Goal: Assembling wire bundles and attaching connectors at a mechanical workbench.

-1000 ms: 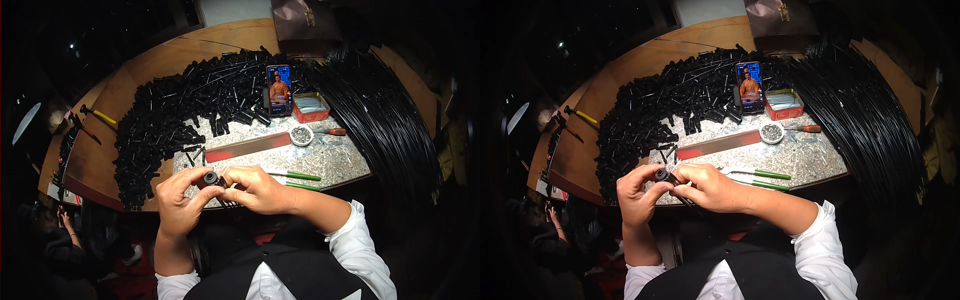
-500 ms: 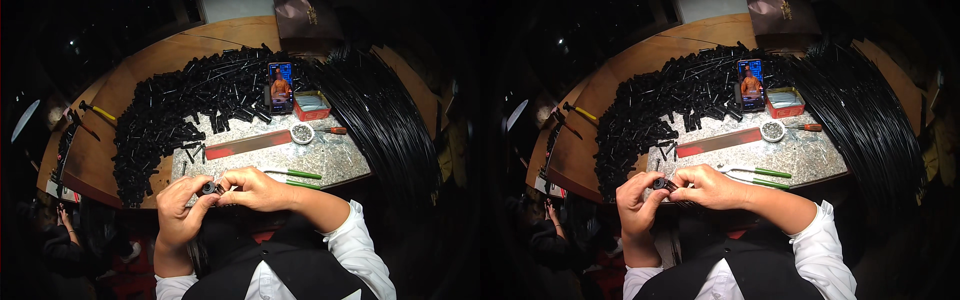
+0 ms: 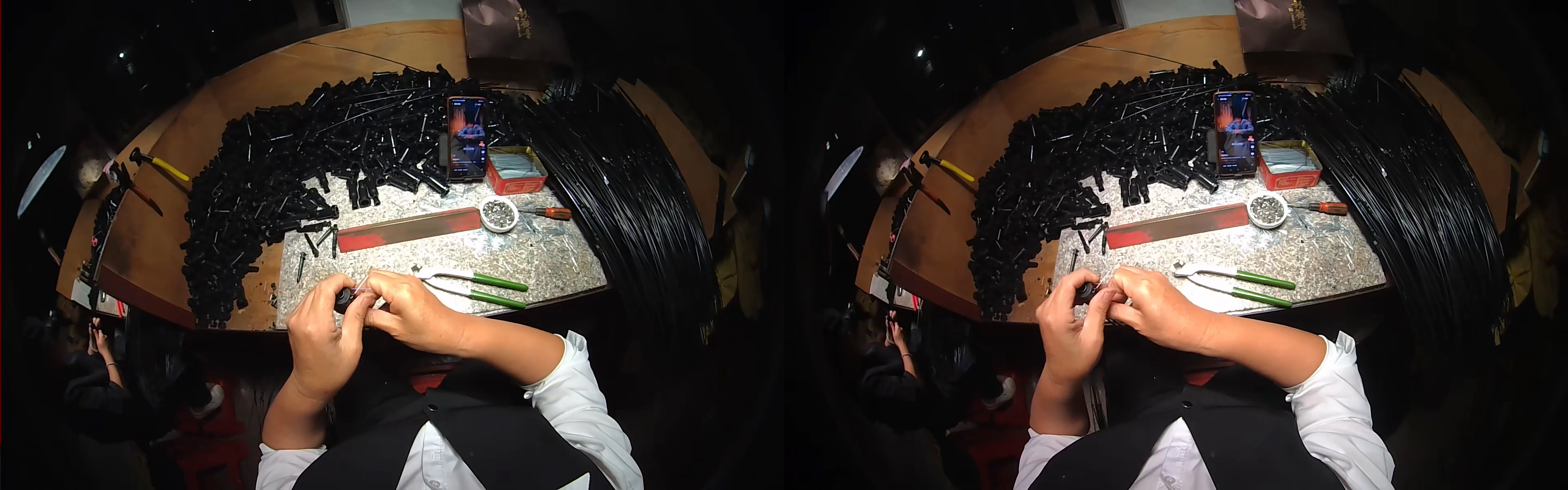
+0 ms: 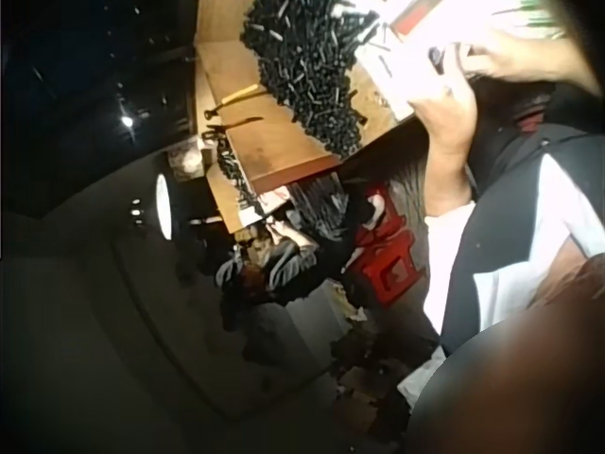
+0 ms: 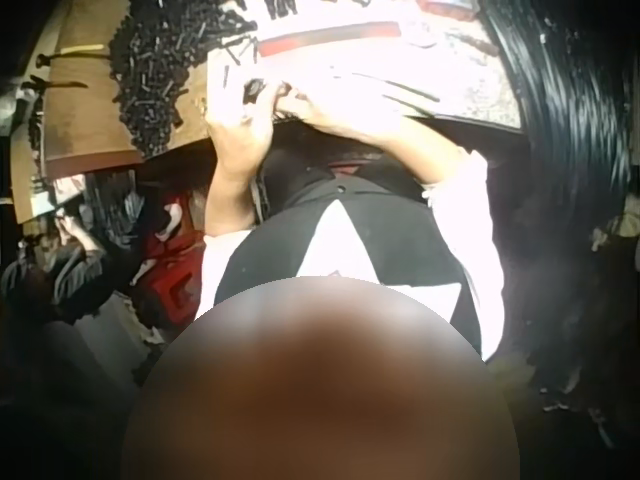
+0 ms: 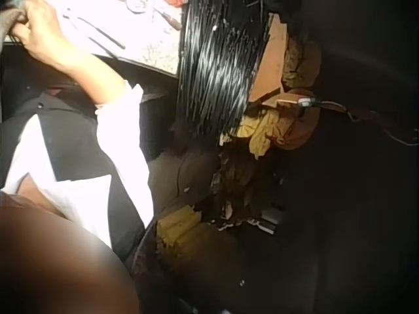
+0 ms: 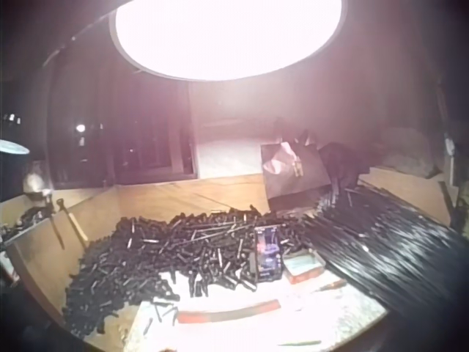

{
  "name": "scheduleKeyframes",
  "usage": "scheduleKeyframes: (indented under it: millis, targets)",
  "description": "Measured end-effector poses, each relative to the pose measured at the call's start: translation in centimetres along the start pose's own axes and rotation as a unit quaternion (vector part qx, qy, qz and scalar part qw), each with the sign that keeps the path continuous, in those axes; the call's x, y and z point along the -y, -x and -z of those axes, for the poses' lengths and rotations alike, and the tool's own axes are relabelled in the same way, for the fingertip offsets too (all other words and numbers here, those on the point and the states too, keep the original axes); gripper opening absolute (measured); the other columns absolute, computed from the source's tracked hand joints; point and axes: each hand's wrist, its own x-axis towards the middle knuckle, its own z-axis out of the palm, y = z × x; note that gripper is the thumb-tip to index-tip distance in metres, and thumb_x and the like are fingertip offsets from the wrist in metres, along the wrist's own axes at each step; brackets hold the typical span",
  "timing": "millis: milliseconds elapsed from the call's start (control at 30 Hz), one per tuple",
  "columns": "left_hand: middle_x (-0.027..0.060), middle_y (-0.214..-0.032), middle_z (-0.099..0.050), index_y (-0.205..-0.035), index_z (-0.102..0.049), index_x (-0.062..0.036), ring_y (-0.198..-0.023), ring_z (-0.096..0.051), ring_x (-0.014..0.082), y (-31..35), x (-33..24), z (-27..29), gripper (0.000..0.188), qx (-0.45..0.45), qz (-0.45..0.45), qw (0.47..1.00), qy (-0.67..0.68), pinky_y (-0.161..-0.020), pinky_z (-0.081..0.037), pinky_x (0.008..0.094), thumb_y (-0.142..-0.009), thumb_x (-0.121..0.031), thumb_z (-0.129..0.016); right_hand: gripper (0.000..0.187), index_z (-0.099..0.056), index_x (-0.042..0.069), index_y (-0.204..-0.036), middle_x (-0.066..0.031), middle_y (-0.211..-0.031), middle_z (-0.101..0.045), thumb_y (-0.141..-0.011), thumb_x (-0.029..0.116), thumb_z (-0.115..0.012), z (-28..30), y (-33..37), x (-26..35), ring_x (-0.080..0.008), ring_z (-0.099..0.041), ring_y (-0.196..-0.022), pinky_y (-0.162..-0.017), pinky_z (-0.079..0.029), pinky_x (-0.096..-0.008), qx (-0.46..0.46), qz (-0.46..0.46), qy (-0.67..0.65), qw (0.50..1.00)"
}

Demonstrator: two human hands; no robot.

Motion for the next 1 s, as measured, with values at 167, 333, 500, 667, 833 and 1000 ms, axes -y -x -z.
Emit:
scheduleKeyframes:
  millis: [167, 333, 500, 667, 833, 1000]
  targets:
    - [0.0163, -0.085, -0.063, -0.099, -0.057, 0.0017, -0.071, -0.065, 0.0284, 0.9, 0.6, -0.9, 0.019, 0.004, -0.006, 1.0, -0.003, -0.065, -0.049, 0.0346, -0.082, 0.0, -0.064, 0.017, -0.052, -0.001, -0.082, -0.0135, -0.076, -0.055, -0.079, 0.006, -0.067, -0.2, 0.6, -0.3, -0.0296, -0.058, -0.069, -0.064, -0.047, -0.0372, -0.011, -0.034, -0.024, 0.999]
    - [0.0159, -0.087, -0.061, -0.111, -0.049, 0.0033, -0.071, -0.063, 0.0239, 1.6, 1.0, -2.1, 0.03, -0.055, -0.001, 0.998, 0.008, -0.065, -0.049, 0.033, -0.084, 0.004, -0.06, 0.015, -0.051, -0.001, -0.083, -0.0134, -0.08, -0.054, -0.079, 0.003, -0.065, -0.6, 0.8, -0.1, -0.03, -0.057, -0.074, -0.067, -0.047, -0.0363, -0.009, -0.028, -0.02, 0.999]
    - [0.0132, -0.084, -0.057, -0.121, -0.039, 0.0041, -0.071, -0.06, 0.0179, 2.5, 1.8, -2.7, 0.038, -0.055, -0.004, 0.998, 0.002, -0.064, -0.049, 0.0289, -0.086, 0.009, -0.053, 0.017, -0.049, -0.001, -0.084, -0.014, -0.086, -0.054, -0.077, -0.002, -0.064, -1.0, 1.2, -0.1, -0.0304, -0.056, -0.078, -0.068, -0.047, -0.0366, -0.017, -0.006, -0.03, 0.999]
    - [0.0106, -0.083, -0.054, -0.124, -0.033, 0.0029, -0.068, -0.058, 0.0141, 2.7, 2.5, -3.3, 0.039, -0.089, -0.025, 0.995, 0.047, -0.064, -0.049, 0.0266, -0.088, 0.009, -0.049, 0.017, -0.052, 0.0, -0.084, -0.0137, -0.097, -0.057, -0.08, 0.003, -0.068, -0.3, 2.0, 0.2, -0.0268, -0.061, -0.087, -0.07, -0.05, -0.0331, 0.013, -0.033, -0.01, 0.999]
    - [0.0072, -0.09, -0.051, -0.113, -0.041, -0.0001, -0.078, -0.053, 0.0103, 2.7, 2.4, -2.5, 0.022, -0.063, 0.151, 0.915, 0.368, -0.072, -0.045, 0.0235, -0.095, -0.005, -0.052, 0.021, -0.052, 0.0, -0.087, -0.0171, -0.104, -0.055, -0.081, 0.01, -0.07, 3.9, 3.8, -0.5, -0.0329, -0.059, -0.09, -0.076, -0.049, -0.038, -0.004, 0.007, 0.182, 0.983]
    - [0.009, -0.098, -0.053, -0.096, -0.045, -0.0027, -0.082, -0.052, 0.0117, 4.1, 4.6, -2.5, 0.015, 0.027, 0.195, 0.884, 0.423, -0.073, -0.045, 0.0245, -0.096, -0.015, -0.054, 0.03, -0.051, -0.001, -0.088, -0.0187, -0.104, -0.054, -0.08, 0.02, -0.071, 8.7, 6.7, -2.5, -0.0349, -0.056, -0.093, -0.077, -0.049, -0.0413, 0.033, -0.029, 0.409, 0.912]
